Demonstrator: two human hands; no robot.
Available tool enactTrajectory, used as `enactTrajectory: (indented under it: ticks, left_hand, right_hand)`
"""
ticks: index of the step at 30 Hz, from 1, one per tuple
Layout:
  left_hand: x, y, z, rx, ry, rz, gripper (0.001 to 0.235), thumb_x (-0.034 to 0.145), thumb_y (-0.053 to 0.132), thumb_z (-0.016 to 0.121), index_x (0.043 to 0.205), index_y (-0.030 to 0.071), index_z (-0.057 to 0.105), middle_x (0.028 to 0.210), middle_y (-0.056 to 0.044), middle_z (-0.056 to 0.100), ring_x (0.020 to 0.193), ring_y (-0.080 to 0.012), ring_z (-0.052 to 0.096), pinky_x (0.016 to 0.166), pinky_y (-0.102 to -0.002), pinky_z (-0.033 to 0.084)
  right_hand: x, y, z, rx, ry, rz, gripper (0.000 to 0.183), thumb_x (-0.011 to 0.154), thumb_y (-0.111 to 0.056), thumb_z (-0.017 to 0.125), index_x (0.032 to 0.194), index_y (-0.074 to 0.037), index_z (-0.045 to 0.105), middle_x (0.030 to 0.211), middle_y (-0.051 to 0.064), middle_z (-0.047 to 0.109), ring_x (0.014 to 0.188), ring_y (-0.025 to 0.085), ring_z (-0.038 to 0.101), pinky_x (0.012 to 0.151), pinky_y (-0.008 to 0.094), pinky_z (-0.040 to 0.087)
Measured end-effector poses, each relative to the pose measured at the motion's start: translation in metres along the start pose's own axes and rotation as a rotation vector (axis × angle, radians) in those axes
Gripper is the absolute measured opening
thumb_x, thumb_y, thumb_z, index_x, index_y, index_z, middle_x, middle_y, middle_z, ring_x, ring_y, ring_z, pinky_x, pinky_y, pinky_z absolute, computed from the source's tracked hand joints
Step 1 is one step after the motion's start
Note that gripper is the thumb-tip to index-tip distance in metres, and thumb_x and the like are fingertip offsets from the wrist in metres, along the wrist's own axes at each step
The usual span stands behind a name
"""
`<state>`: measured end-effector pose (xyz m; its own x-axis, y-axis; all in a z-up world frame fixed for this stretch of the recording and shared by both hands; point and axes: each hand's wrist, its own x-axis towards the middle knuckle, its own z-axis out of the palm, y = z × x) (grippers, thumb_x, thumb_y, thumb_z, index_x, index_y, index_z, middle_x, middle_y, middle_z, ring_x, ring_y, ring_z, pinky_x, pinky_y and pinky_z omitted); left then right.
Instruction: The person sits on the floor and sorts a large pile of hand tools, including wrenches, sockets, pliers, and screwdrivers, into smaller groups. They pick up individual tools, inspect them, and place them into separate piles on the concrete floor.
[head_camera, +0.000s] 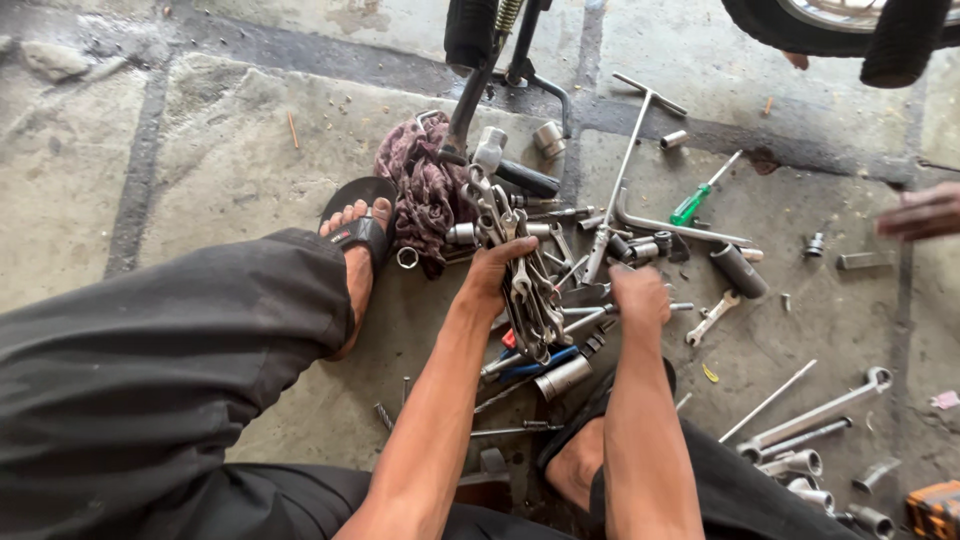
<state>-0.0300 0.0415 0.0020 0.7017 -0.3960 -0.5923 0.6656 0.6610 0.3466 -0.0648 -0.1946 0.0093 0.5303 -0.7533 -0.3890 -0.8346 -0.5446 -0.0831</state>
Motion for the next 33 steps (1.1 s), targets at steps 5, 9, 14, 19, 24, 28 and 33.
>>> enactTrajectory:
  ticks: [5, 9, 14, 19, 24, 28, 33]
  left_hand:
    - [0.004, 0.004, -0.006, -0.005, -0.015, 0.031, 0.027, 0.077, 0.006, 0.083, 0.099, 0.004, 0.066, 0.080, -0.007, 0.069, 0.063, -0.0196, 0.070, 0.056, -0.038, 0.062]
    - [0.004, 0.009, 0.000, 0.052, -0.028, 0.064, 0.027, 0.077, 0.006, 0.083, 0.097, 0.005, 0.066, 0.078, -0.007, 0.069, 0.061, -0.0198, 0.069, 0.054, -0.037, 0.061]
    - [0.003, 0.000, 0.001, 0.065, -0.071, 0.049, 0.027, 0.076, 0.006, 0.083, 0.097, 0.002, 0.066, 0.078, -0.008, 0.070, 0.061, -0.0207, 0.070, 0.056, -0.037, 0.061]
    - [0.010, -0.010, 0.004, 0.144, -0.072, 0.060, 0.030, 0.076, 0.005, 0.085, 0.099, 0.003, 0.067, 0.081, -0.007, 0.070, 0.066, -0.0181, 0.071, 0.061, -0.034, 0.061]
    - [0.004, -0.012, 0.012, 0.180, -0.056, 0.004, 0.028, 0.072, 0.006, 0.086, 0.094, 0.002, 0.069, 0.078, -0.008, 0.071, 0.062, -0.0181, 0.069, 0.055, -0.035, 0.060]
    - [-0.003, -0.009, 0.014, 0.210, -0.068, 0.004, 0.028, 0.071, 0.007, 0.087, 0.093, 0.001, 0.070, 0.076, -0.008, 0.070, 0.059, -0.0179, 0.068, 0.054, -0.034, 0.058]
    - [-0.004, -0.001, 0.018, 0.279, -0.036, 0.022, 0.029, 0.072, 0.006, 0.087, 0.093, 0.002, 0.069, 0.077, -0.007, 0.070, 0.060, -0.0167, 0.068, 0.056, -0.033, 0.059]
  right_hand:
    - [0.030, 0.010, 0.048, -0.050, 0.000, 0.141, 0.049, 0.080, -0.039, 0.073, 0.115, -0.005, 0.076, 0.124, 0.021, 0.072, 0.115, 0.038, 0.069, 0.095, 0.048, 0.055]
    - [0.061, 0.033, 0.060, 0.080, 0.048, 0.183, 0.034, 0.076, -0.027, 0.076, 0.102, -0.006, 0.075, 0.111, 0.018, 0.072, 0.104, 0.035, 0.069, 0.084, 0.046, 0.055]
    - [0.076, 0.067, 0.047, 0.611, -0.527, 0.250, 0.011, 0.085, -0.017, 0.069, 0.088, -0.007, 0.065, 0.076, 0.007, 0.055, 0.060, 0.019, 0.049, 0.051, 0.037, 0.038]
    - [0.065, 0.083, 0.008, 0.449, -0.647, 0.130, 0.013, 0.086, -0.016, 0.069, 0.097, -0.010, 0.064, 0.078, 0.003, 0.061, 0.067, 0.016, 0.060, 0.056, 0.038, 0.053]
    - [0.087, 0.095, -0.010, 0.360, -0.494, -0.015, 0.034, 0.081, -0.014, 0.067, 0.115, -0.013, 0.068, 0.095, 0.008, 0.070, 0.091, 0.025, 0.070, 0.071, 0.043, 0.060]
    - [0.095, 0.094, 0.003, -0.113, -0.165, -0.189, 0.045, 0.085, -0.020, 0.064, 0.128, -0.006, 0.065, 0.105, 0.024, 0.073, 0.100, 0.041, 0.074, 0.085, 0.048, 0.057]
    - [0.068, 0.082, 0.007, -0.238, 0.075, -0.267, 0.068, 0.074, -0.025, 0.075, 0.140, -0.024, 0.060, 0.120, 0.023, 0.066, 0.111, 0.044, 0.065, 0.094, 0.053, 0.050]
